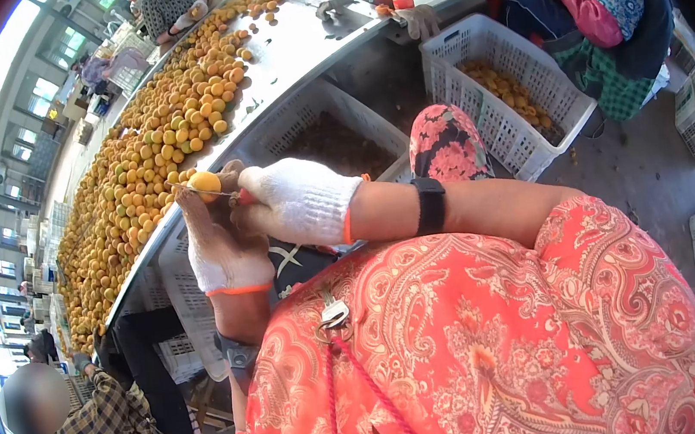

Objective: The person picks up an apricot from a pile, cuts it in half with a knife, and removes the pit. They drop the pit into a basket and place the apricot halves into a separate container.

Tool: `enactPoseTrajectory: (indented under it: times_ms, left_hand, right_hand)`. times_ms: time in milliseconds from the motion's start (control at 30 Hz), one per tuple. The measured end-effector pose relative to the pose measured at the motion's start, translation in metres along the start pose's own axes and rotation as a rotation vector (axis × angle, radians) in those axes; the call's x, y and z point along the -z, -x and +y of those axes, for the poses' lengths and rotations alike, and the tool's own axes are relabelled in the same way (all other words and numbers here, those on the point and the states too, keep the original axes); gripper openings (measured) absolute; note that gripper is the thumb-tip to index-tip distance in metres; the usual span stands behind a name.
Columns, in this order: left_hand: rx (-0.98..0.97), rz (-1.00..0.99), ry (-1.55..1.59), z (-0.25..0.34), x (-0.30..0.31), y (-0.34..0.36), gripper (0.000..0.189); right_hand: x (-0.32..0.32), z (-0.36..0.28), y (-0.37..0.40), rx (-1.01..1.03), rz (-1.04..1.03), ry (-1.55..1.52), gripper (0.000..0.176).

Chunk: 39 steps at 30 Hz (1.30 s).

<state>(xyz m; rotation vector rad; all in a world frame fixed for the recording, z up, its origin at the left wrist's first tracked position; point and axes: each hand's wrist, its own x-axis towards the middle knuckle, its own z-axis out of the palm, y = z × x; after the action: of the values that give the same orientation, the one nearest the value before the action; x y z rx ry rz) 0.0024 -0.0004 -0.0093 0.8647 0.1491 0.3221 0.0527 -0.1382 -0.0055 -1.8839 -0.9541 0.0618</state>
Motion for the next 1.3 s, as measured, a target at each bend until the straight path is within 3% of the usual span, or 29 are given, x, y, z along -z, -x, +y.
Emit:
enactPoseTrajectory:
  times_ms: [33,100,200,333,467,633,767,833,867,967,1000,1067,1133,1167,1200,1267,1300]
  left_hand:
    - [-0.076,-0.017,-0.076,0.002,0.003,-0.003,0.050]
    - [-0.150,-0.035,-0.151,0.002,0.006,-0.005,0.048]
    - [-0.187,-0.041,-0.234,0.000,0.009,-0.009,0.036]
    - [-0.203,-0.179,-0.584,-0.007,0.003,-0.001,0.036]
    - [-0.187,-0.146,-0.569,-0.012,-0.006,0.002,0.035]
    - [0.062,0.077,-0.347,-0.013,-0.011,-0.008,0.034]
    - [-0.127,-0.091,-0.496,-0.017,-0.001,-0.012,0.037]
    - [0.305,0.083,-0.131,-0.008,-0.016,-0.013,0.040]
    - [0.300,0.082,-0.130,-0.010,-0.017,-0.014,0.040]
    - [0.253,0.114,-0.102,-0.018,-0.011,-0.024,0.044]
    - [0.130,0.061,-0.129,-0.025,-0.001,-0.027,0.047]
    - [-0.297,-0.005,-1.053,-0.044,0.039,-0.050,0.054]
    - [-0.076,0.104,-0.036,-0.033,0.000,-0.040,0.051]
    - [0.027,0.198,0.018,-0.027,-0.012,-0.040,0.051]
    - [0.135,0.037,0.214,-0.029,-0.006,-0.051,0.052]
    - [0.319,0.030,0.282,-0.013,-0.024,-0.044,0.051]
    - [0.320,0.024,0.282,-0.006,-0.035,-0.038,0.051]
  right_hand:
    - [0.004,-0.006,-0.001,0.006,0.002,0.001,0.030]
    - [0.014,-0.021,-0.001,-0.216,0.034,-0.193,0.031]
    - [0.026,-0.020,-0.010,-0.052,0.273,-0.100,0.035]
    - [0.020,-0.011,-0.021,-0.031,0.318,-0.022,0.039]
    - [0.016,-0.014,-0.027,-0.041,0.250,-0.089,0.044]
    - [0.010,-0.010,-0.035,-0.087,0.251,-0.119,0.045]
    - [0.009,-0.006,-0.042,-0.108,0.242,-0.054,0.043]
    - [0.005,-0.004,-0.044,-0.092,0.250,-0.042,0.039]
    - [0.004,-0.005,-0.044,-0.087,0.250,-0.040,0.039]
    - [0.006,-0.010,-0.045,-0.109,0.223,0.018,0.037]
    - [0.004,-0.009,-0.046,-0.119,0.219,-0.043,0.037]
    - [0.008,-0.020,-0.050,-0.113,0.238,-0.033,0.037]
    - [0.007,-0.018,-0.057,-0.110,0.256,0.034,0.037]
    - [0.009,-0.018,-0.060,-0.124,0.237,0.102,0.036]
    - [0.007,-0.017,-0.062,-0.105,0.276,0.151,0.032]
    - [0.001,-0.007,-0.066,0.008,0.357,0.241,0.027]
    - [0.002,-0.007,-0.066,0.009,0.362,0.245,0.027]
